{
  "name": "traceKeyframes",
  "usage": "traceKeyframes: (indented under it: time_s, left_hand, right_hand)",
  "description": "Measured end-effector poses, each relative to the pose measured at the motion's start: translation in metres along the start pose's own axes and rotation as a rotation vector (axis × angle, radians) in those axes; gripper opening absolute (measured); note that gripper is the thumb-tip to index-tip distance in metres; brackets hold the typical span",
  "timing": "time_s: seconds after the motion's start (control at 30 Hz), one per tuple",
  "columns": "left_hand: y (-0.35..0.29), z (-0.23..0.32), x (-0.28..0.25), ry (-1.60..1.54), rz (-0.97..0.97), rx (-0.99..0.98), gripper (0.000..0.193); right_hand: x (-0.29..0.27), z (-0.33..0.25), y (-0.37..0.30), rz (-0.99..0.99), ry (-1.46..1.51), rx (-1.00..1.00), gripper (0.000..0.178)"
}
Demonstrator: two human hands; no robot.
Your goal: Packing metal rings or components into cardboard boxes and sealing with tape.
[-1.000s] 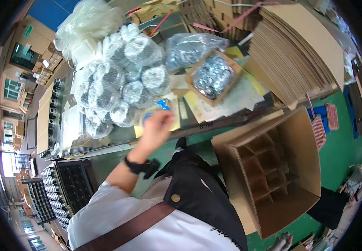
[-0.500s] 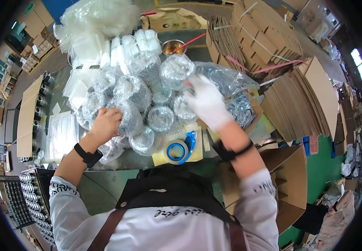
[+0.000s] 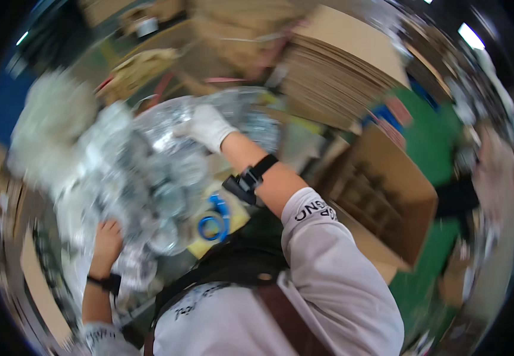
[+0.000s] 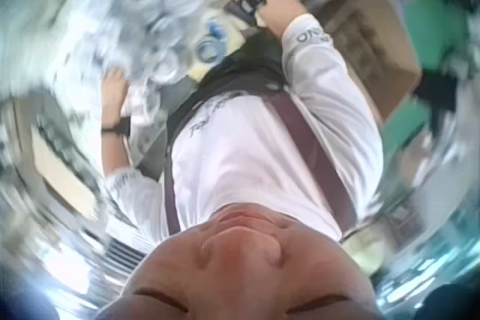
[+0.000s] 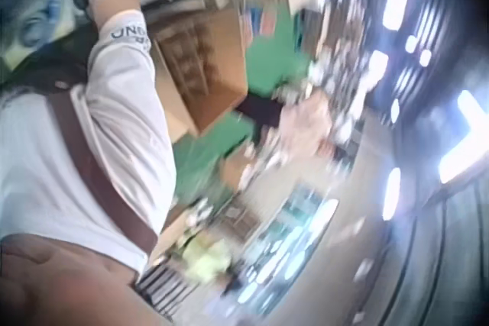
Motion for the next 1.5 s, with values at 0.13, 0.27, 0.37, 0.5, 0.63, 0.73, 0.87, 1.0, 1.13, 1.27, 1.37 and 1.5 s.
traceKeyframes:
  time_s: [0.13, 0.27, 0.37, 0.5, 0.63, 0.73, 0.87, 1.0, 1.13, 1.27, 1.37, 1.5]
  left_hand:
    - [0.002, 0.008, -0.053, -0.226, -0.061, 0.024, 0.036]
    - [0.003, 0.023, -0.114, -0.455, 0.033, -0.296, 0.067]
    - [0.067, 0.063, -0.164, -1.172, 0.062, -0.517, 0.065]
    - [0.208, 0.188, -0.25, -1.31, -0.046, -0.289, 0.054]
    - [0.34, 0.326, -0.302, -0.74, 0.014, 0.565, 0.052]
    - [0.408, 0.433, -0.286, -0.539, -0.059, 0.704, 0.05]
    - [0.472, 0.533, -0.212, -0.084, -0.406, 0.72, 0.028]
    - [0.506, 0.576, -0.107, 0.126, -0.533, 0.652, 0.016]
    - [0.497, 0.59, -0.04, -0.004, -0.32, 0.617, 0.015]
    - [0.48, 0.554, -0.06, -0.356, -0.814, 0.648, 0.032]
    - [0.452, 0.512, -0.206, -0.672, -0.767, 0.84, 0.041]
    - [0.387, 0.39, -0.261, -1.391, -0.49, 0.744, 0.033]
  right_hand:
    - [-0.138, 0.001, -0.189, 0.15, 0.709, -0.076, 0.034]
    - [-0.259, 0.051, -0.339, 0.569, 0.7, 0.083, 0.035]
    - [-0.298, 0.138, -0.363, 0.626, 0.822, 0.288, 0.033]
    - [-0.295, 0.294, -0.337, 0.675, 0.101, 0.364, 0.036]
    - [-0.26, 0.376, -0.292, 0.513, -0.659, 0.648, 0.035]
    - [-0.237, 0.432, -0.28, 0.445, -0.823, 0.541, 0.034]
    - [-0.32, 0.372, -0.309, 0.299, -0.318, 0.622, 0.041]
    - [-0.397, 0.299, -0.387, 0.586, 0.018, 0.475, 0.033]
    - [-0.409, 0.241, -0.462, 0.718, 0.246, 0.286, 0.032]
    - [-0.396, 0.166, -0.507, 0.69, 0.584, 0.129, 0.039]
    - [-0.384, 0.145, -0.578, 0.921, 1.033, 0.087, 0.039]
    - [-0.367, 0.184, -0.528, 0.43, 1.38, -0.032, 0.041]
Point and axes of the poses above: each hand's wrist, its own y-axis towards the middle knuckle, its own x-axis out of the palm, z = x × y, the point moved 3 cm from there along y, towards the middle knuckle, and after that the axes turned 6 degrees about -z, right-handed, at the moved point
